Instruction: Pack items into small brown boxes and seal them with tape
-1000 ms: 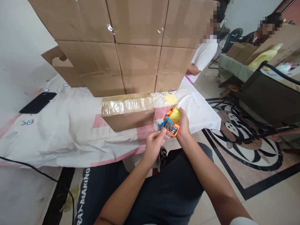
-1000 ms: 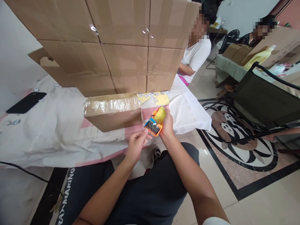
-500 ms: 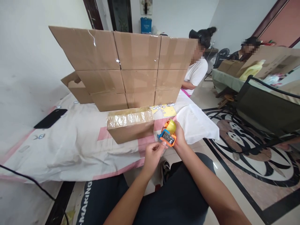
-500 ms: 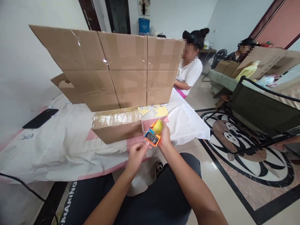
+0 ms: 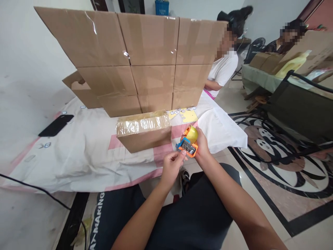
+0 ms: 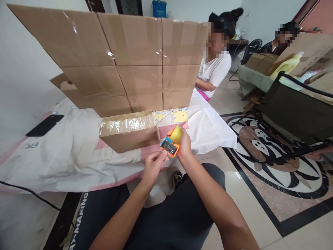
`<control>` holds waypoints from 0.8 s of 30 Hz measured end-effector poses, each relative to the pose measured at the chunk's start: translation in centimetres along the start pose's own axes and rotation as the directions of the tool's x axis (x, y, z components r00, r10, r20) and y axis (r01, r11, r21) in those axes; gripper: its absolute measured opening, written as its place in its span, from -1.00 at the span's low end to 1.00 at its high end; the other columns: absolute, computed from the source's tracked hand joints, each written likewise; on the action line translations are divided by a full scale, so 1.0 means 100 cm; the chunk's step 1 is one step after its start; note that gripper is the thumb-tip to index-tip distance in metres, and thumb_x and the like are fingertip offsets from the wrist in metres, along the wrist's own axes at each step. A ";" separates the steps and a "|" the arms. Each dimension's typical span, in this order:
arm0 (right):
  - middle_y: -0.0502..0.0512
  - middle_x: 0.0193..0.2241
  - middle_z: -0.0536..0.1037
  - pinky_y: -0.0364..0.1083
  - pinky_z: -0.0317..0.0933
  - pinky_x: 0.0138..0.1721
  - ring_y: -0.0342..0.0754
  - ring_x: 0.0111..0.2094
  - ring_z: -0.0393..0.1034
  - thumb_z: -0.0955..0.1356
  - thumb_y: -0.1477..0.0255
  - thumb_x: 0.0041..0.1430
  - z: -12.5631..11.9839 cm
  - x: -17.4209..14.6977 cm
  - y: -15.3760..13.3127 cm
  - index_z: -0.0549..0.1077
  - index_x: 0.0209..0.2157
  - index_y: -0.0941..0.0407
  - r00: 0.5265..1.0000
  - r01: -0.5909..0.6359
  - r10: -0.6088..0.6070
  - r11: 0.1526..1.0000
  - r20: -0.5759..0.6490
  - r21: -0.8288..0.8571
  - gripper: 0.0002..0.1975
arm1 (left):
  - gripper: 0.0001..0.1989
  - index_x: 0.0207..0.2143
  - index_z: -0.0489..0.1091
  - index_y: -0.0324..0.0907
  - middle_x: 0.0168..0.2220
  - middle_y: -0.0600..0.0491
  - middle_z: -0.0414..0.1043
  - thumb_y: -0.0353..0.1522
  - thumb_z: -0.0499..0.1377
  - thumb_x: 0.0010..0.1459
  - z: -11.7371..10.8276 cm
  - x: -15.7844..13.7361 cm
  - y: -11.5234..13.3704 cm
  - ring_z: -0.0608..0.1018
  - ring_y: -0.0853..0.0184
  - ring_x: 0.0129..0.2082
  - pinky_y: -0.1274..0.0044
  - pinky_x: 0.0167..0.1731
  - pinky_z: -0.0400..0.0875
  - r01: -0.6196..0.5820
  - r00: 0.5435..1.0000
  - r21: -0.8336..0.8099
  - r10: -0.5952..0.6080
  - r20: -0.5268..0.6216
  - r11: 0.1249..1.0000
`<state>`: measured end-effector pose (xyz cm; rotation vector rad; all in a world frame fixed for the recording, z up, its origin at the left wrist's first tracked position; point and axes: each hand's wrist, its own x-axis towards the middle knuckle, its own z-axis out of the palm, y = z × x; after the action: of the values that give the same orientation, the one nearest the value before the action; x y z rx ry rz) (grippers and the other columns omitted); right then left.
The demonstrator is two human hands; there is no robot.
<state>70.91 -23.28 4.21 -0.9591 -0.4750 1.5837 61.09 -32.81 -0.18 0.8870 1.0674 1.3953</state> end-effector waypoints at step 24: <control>0.02 -0.55 0.52 -0.06 0.44 -0.44 -0.04 -0.54 0.45 0.31 0.15 0.20 -0.005 0.014 0.005 0.37 -0.36 0.08 0.996 0.018 -0.016 1.000 0.084 -0.022 -0.73 | -0.61 -0.51 0.53 -0.25 -0.64 0.17 0.27 -0.07 0.34 0.04 -0.003 0.002 0.017 0.20 0.51 -0.60 0.59 -0.54 0.13 -0.050 0.994 0.062 0.044 0.095 0.997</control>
<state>70.99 -22.15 3.07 -0.9056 -0.5595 1.6108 60.30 -32.62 1.33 1.0204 1.0304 1.3505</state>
